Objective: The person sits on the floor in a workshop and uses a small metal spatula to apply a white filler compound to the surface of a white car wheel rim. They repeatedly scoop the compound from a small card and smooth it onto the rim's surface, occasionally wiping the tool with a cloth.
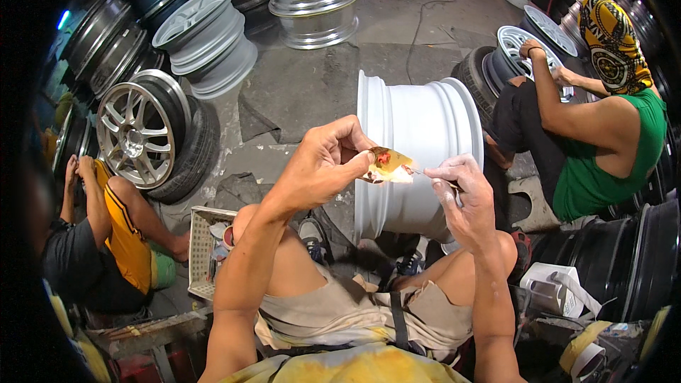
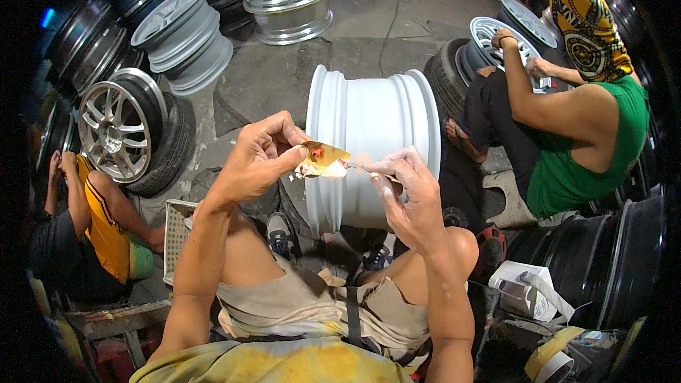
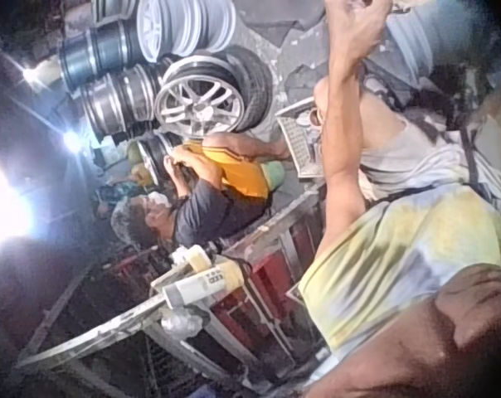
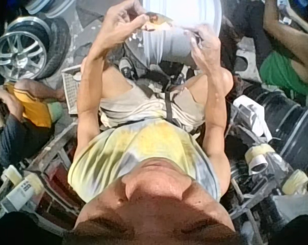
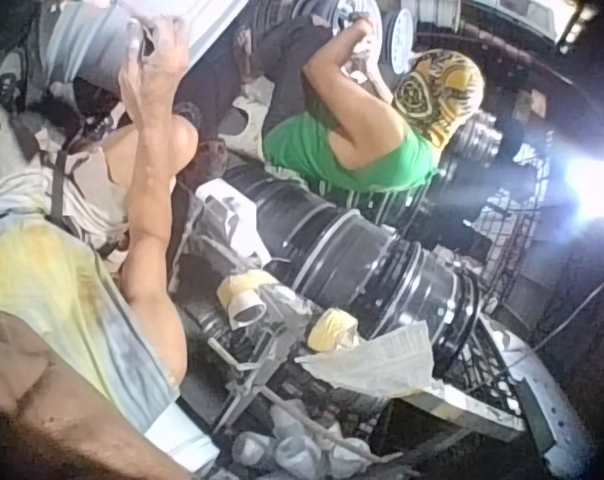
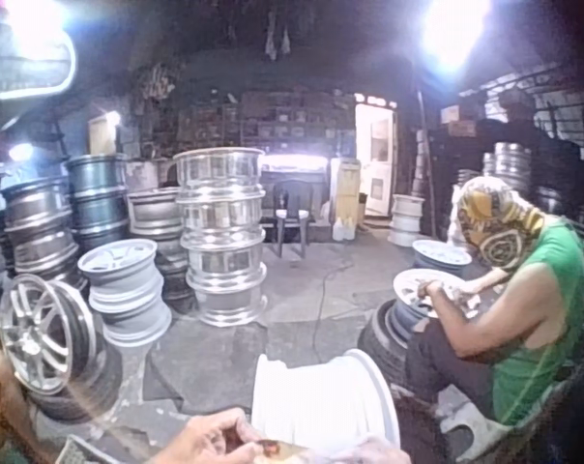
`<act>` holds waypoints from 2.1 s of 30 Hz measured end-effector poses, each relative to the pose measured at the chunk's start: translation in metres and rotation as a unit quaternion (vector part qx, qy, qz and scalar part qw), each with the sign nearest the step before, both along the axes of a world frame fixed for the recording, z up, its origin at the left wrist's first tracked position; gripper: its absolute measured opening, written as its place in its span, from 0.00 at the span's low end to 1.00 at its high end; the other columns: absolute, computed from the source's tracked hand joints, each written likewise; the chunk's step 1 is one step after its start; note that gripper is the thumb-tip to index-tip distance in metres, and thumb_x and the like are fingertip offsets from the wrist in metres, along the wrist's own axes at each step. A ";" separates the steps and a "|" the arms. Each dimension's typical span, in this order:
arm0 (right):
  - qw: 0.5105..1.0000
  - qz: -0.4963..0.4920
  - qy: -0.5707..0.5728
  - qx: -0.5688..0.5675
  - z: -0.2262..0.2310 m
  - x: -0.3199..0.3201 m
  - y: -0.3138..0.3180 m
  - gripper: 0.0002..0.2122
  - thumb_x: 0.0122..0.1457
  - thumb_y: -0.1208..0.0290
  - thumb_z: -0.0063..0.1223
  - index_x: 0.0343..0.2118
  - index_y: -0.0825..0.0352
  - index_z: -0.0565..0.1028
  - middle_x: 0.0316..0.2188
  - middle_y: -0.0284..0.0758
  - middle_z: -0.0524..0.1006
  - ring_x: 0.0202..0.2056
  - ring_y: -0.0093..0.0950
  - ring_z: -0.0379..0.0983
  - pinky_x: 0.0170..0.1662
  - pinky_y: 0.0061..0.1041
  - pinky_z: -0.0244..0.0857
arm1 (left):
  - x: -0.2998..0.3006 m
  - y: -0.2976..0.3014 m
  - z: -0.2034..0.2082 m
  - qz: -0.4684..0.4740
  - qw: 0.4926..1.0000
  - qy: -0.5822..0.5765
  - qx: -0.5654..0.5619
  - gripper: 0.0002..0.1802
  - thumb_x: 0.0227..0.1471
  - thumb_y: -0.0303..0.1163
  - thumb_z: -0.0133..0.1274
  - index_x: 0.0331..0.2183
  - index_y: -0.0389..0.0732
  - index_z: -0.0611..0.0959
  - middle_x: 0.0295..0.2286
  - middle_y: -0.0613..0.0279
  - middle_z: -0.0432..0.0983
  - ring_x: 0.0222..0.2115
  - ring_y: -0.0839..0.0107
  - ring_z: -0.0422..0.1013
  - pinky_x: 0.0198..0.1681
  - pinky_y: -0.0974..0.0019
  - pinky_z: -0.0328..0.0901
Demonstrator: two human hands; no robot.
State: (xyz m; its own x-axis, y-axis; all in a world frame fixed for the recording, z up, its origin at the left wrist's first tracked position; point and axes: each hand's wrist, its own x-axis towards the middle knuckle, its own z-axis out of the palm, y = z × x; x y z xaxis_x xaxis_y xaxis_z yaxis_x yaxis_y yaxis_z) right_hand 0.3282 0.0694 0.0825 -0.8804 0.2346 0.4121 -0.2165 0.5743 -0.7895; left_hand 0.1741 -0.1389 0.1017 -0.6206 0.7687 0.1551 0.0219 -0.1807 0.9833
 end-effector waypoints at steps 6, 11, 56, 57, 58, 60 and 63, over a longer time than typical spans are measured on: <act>0.999 0.016 -0.006 -0.039 -0.008 0.001 0.005 0.07 0.59 0.83 0.56 0.39 0.69 0.81 0.32 0.31 0.70 0.28 0.17 0.65 0.31 0.19 0.61 | -0.003 -0.003 0.002 -0.007 1.000 0.015 -0.020 0.05 0.57 0.20 0.56 0.31 0.34 0.75 0.36 0.55 0.79 0.33 0.83 0.72 0.36 0.76 0.71; 1.000 0.021 -0.001 -0.012 -0.005 -0.001 0.002 0.07 0.60 0.82 0.56 0.39 0.69 0.81 0.32 0.31 0.71 0.28 0.17 0.66 0.31 0.19 0.61 | -0.003 -0.003 -0.001 -0.010 1.000 0.004 -0.008 0.05 0.58 0.22 0.56 0.31 0.35 0.75 0.36 0.56 0.79 0.32 0.84 0.72 0.34 0.77 0.71; 0.995 0.025 0.058 0.074 0.002 0.011 0.001 0.12 0.54 0.86 0.60 0.41 0.68 0.82 0.37 0.37 0.77 0.40 0.30 0.78 0.41 0.27 0.75 | -0.009 -0.010 -0.004 -0.001 0.998 -0.059 -0.002 0.07 0.60 0.24 0.53 0.33 0.40 0.70 0.32 0.63 0.75 0.31 0.83 0.71 0.32 0.76 0.68; 0.995 0.017 0.065 0.069 0.003 0.011 -0.001 0.12 0.54 0.86 0.59 0.41 0.68 0.82 0.37 0.37 0.77 0.39 0.31 0.78 0.40 0.27 0.74 | -0.009 -0.008 -0.004 -0.001 0.999 -0.048 0.003 0.07 0.60 0.23 0.52 0.33 0.39 0.70 0.32 0.63 0.74 0.31 0.83 0.71 0.33 0.75 0.68; 0.995 0.017 0.061 0.073 0.004 0.009 -0.004 0.12 0.54 0.86 0.59 0.41 0.68 0.82 0.37 0.37 0.77 0.38 0.31 0.78 0.40 0.27 0.74 | -0.007 -0.007 -0.004 -0.002 0.999 -0.038 0.008 0.07 0.60 0.22 0.52 0.32 0.38 0.70 0.31 0.64 0.73 0.31 0.82 0.70 0.34 0.73 0.68; 0.995 0.017 0.052 0.081 0.005 0.007 -0.009 0.12 0.54 0.86 0.59 0.41 0.68 0.82 0.36 0.38 0.77 0.36 0.30 0.77 0.39 0.27 0.73 | -0.006 -0.005 -0.006 -0.004 1.000 -0.024 0.013 0.06 0.60 0.21 0.51 0.32 0.38 0.70 0.31 0.63 0.73 0.32 0.83 0.69 0.34 0.73 0.68; 0.996 0.034 0.033 0.073 0.005 0.007 -0.009 0.12 0.55 0.86 0.58 0.41 0.68 0.82 0.35 0.38 0.77 0.34 0.30 0.77 0.37 0.26 0.71 | -0.008 -0.005 -0.008 0.002 1.000 -0.003 0.016 0.07 0.60 0.23 0.52 0.33 0.39 0.70 0.33 0.61 0.75 0.32 0.84 0.68 0.34 0.76 0.66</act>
State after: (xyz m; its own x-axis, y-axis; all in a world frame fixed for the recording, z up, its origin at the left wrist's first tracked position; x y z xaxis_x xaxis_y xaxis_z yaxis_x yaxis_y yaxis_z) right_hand 0.3351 0.0604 0.0879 -0.8621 0.1079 0.4950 -0.3081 0.6639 -0.6813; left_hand 0.1665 -0.1444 0.0938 -0.6248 0.7606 0.1762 0.0169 -0.2125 0.9770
